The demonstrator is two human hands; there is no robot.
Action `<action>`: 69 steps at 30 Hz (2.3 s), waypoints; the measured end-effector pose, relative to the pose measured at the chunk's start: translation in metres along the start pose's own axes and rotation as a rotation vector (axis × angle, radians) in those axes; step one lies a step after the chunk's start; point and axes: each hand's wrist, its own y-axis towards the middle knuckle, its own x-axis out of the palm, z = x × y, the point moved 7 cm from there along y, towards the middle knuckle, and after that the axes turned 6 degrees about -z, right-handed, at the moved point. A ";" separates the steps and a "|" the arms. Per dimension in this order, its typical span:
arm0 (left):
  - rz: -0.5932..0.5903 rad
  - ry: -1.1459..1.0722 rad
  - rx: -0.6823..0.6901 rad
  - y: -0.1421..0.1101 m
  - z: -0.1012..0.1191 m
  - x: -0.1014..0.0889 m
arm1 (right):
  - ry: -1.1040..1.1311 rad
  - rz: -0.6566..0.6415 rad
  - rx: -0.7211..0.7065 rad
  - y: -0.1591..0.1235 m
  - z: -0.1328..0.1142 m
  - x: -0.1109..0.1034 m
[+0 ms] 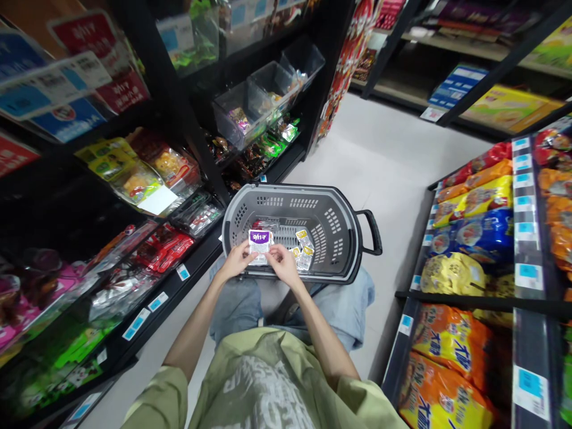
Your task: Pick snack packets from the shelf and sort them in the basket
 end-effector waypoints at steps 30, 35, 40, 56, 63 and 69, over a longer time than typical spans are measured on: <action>0.088 -0.010 -0.008 0.000 0.002 -0.005 | 0.209 -0.002 0.063 0.002 0.008 -0.002; 0.044 -0.061 0.014 0.000 0.003 -0.004 | 0.182 -0.013 0.055 0.001 0.009 -0.002; 0.020 -0.089 -0.002 0.000 0.005 -0.004 | 0.166 -0.026 0.049 0.001 0.009 -0.002; 0.065 -0.158 -0.017 -0.001 0.005 -0.007 | 0.292 0.007 0.097 0.001 0.010 -0.005; 0.075 -0.135 -0.016 0.000 0.004 -0.006 | 0.325 -0.007 0.094 0.000 0.009 -0.003; 0.082 -0.103 -0.041 0.000 0.001 -0.006 | 0.332 -0.032 0.092 -0.001 0.007 -0.001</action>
